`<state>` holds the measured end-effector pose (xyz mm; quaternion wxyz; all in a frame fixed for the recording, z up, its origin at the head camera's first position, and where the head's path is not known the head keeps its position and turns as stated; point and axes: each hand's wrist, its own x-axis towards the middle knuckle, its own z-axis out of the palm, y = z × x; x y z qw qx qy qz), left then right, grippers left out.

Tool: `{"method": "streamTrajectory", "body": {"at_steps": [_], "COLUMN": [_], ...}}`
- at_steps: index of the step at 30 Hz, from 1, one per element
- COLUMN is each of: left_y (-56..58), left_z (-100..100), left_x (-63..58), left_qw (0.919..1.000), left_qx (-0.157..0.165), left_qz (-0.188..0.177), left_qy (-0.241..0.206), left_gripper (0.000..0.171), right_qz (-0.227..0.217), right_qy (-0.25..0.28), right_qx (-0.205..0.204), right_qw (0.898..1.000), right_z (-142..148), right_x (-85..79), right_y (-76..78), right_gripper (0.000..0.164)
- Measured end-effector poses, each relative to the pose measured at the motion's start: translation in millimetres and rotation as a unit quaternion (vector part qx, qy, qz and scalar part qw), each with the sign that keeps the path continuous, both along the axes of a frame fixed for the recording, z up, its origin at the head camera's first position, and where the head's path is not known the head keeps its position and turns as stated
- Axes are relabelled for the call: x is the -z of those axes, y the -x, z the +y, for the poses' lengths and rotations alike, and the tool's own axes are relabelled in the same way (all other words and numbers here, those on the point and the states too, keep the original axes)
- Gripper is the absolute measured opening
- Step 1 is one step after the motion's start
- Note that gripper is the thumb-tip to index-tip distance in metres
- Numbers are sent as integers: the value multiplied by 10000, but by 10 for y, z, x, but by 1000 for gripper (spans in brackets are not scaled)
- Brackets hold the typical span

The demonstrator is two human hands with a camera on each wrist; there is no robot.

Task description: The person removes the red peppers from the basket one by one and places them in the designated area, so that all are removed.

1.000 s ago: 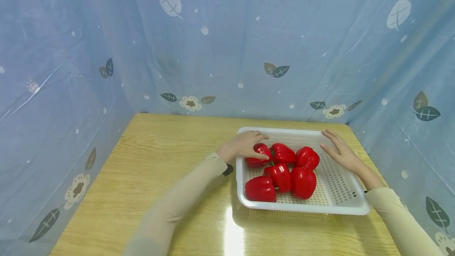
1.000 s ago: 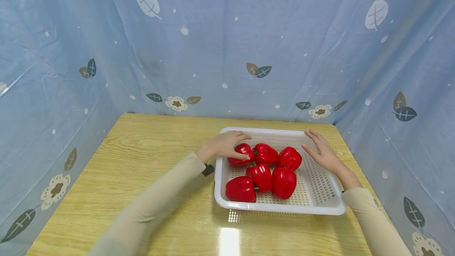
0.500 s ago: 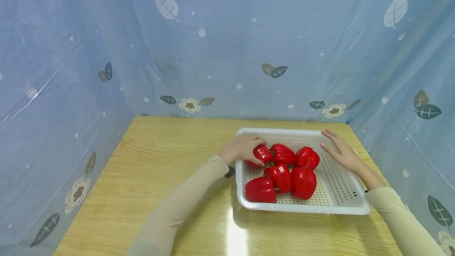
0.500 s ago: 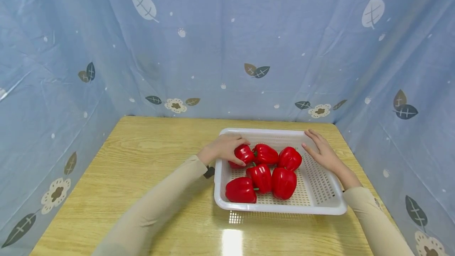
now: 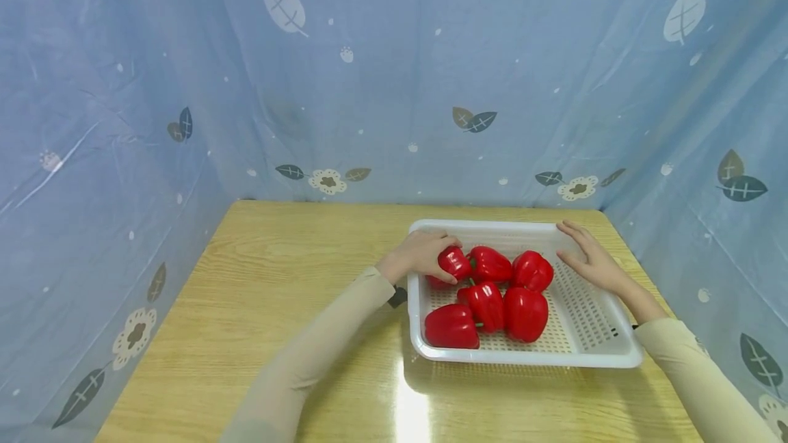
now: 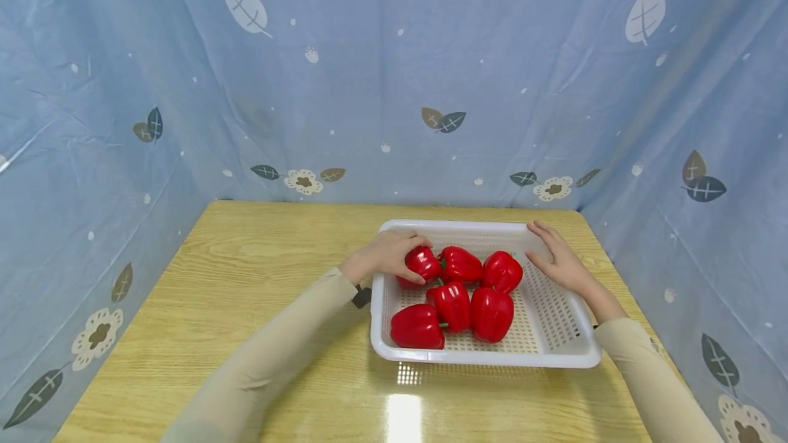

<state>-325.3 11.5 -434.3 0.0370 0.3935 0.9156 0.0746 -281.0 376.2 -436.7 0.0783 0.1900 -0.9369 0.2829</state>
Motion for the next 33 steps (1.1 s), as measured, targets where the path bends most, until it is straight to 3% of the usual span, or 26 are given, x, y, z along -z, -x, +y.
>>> {"method": "streamTrajectory", "body": {"at_steps": [33], "left_y": [-107], "left_z": [-114], "left_x": [-198], "left_qw": [9994], "left_qx": [162], "left_qz": [157], "left_qy": [-247], "left_gripper": [72], "right_qz": [169], "right_qy": [292], "right_qx": [-430], "right_qw": [9985], "right_z": [5], "right_x": [25], "right_y": [-27], "right_gripper": [62]}}
